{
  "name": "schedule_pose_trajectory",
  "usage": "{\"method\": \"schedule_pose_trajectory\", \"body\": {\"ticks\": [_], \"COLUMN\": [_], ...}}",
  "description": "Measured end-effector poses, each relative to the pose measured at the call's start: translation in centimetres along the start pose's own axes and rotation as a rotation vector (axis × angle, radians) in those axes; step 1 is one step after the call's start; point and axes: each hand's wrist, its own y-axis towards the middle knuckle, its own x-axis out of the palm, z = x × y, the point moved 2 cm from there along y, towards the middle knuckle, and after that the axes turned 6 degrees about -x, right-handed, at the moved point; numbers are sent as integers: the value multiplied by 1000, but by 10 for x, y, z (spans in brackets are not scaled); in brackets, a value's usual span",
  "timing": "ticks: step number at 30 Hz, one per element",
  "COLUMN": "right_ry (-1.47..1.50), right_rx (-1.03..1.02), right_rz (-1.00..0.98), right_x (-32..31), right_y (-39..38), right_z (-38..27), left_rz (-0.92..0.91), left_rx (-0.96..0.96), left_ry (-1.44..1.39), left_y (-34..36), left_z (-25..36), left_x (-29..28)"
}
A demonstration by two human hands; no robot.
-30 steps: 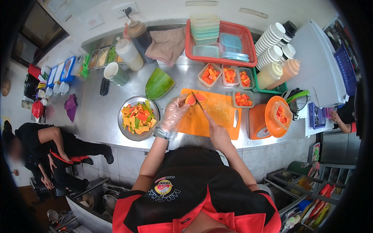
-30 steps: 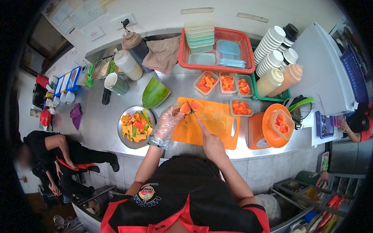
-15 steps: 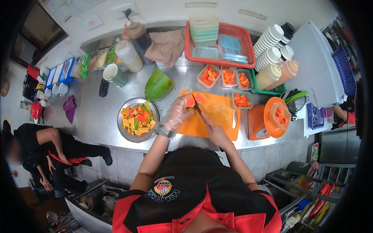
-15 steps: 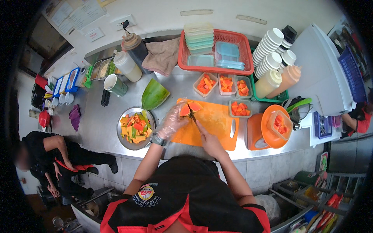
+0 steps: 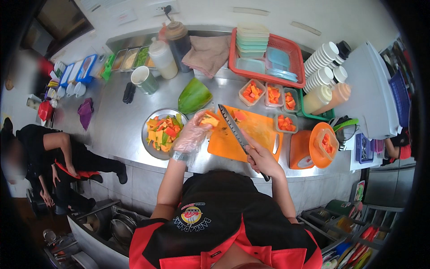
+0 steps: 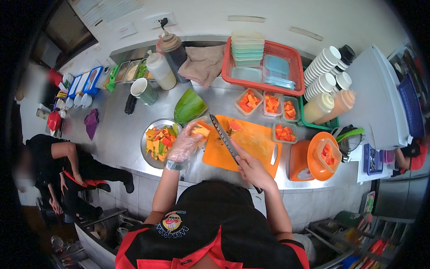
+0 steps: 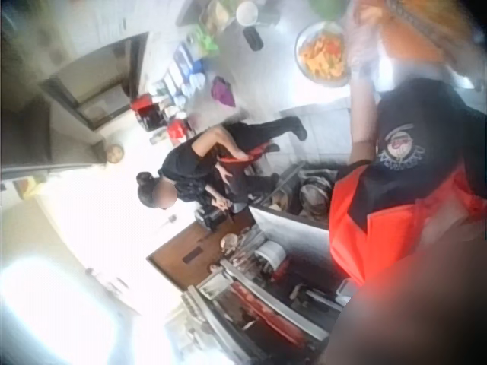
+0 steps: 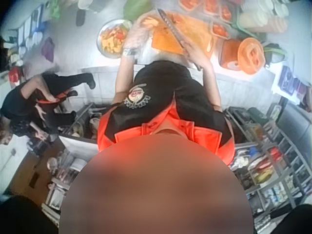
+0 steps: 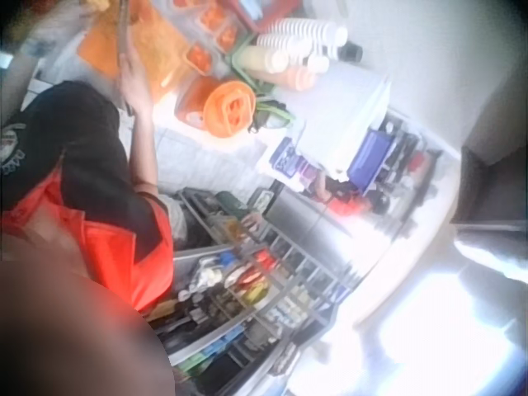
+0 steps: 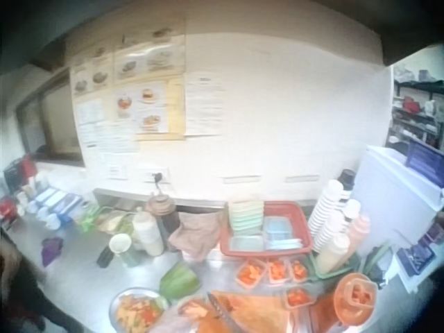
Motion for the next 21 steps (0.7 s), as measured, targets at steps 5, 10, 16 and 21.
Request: {"method": "schedule_pose_trajectory", "body": {"ticks": [5, 10, 16, 21], "right_ry": [59, 73, -157, -426], "right_rx": [-22, -19, -358, -443], "right_rz": [-25, -93, -239, -269], "right_x": [15, 51, 107, 142], "right_y": [5, 32, 64, 77], "right_z": [-10, 4, 1, -19], "left_rz": [-509, -278, 16, -300], "left_rx": [17, 121, 300, 213], "left_ry": [-750, -938, -1019, -1279], "left_y": [-47, -89, -99, -111], "left_z": [8, 9, -2, 12], "left_x": [-24, -23, -47, -47]}}
